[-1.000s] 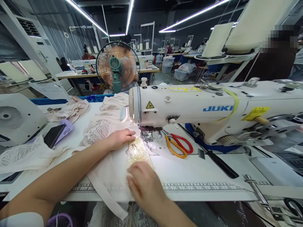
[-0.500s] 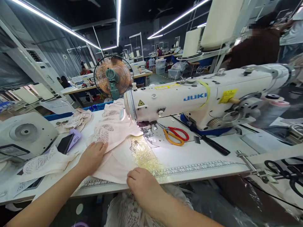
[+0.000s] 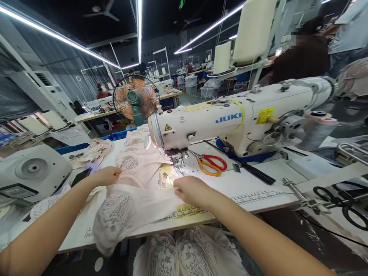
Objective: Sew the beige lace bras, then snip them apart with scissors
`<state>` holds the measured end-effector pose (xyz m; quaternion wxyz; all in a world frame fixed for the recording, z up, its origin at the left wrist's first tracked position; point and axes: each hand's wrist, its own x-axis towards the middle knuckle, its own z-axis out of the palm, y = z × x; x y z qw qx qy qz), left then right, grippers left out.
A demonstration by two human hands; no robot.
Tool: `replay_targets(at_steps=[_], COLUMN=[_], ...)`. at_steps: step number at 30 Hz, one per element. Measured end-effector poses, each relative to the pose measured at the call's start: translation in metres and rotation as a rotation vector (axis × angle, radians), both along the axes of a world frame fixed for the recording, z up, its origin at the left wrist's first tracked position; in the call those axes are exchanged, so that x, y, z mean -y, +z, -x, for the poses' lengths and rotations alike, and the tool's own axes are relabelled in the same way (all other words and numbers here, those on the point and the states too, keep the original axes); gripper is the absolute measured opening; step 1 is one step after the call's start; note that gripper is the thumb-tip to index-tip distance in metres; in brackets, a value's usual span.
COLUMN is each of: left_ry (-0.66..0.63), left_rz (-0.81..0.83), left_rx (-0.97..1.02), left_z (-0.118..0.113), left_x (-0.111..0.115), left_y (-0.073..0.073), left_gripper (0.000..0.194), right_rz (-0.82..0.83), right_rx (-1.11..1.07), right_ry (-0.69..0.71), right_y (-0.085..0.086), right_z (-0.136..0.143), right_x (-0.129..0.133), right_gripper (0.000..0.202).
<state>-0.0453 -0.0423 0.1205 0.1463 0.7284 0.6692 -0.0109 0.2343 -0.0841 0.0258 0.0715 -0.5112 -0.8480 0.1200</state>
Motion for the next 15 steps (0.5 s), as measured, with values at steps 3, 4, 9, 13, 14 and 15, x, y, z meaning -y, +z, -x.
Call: replay_targets(at_steps=[3,4,9,13,14,15], left_ry=[-0.094,-0.132,-0.312,-0.296,-0.278,-0.264], left_rz=[-0.076,-0.099,-0.162,-0.184,-0.181,-0.171], left_rx=[-0.042,-0.044,-0.013,-0.010,-0.005,0.003], left_z=[-0.029,-0.042,-0.103,-0.118,-0.118,-0.117], left_x=[-0.008,-0.010,-0.036,-0.070,-0.078,-0.086], left_y=[-0.011,-0.017,-0.061,-0.091,-0.095,-0.098], left_gripper=[0.015,0.018,0.027,0.025,0.029,0.031], right_rz=[-0.115,-0.149,-0.156,-0.133,-0.131,-0.129], right_rx=[0.057,0.077,0.150,0.164,0.162,0.157], right_ry=[-0.115,-0.153,-0.180,-0.074,-0.055,-0.031], right_y=[-0.005,-0.003,0.003,-0.010,-0.014,-0.019], right_z=[0.021,0.026,0.036,0.035,0.034,0.034], right_x=[-0.009,-0.009,0.003,0.018,0.020,0.021], right_gripper=[0.011,0.013,0.007,0.017,0.026,0.034])
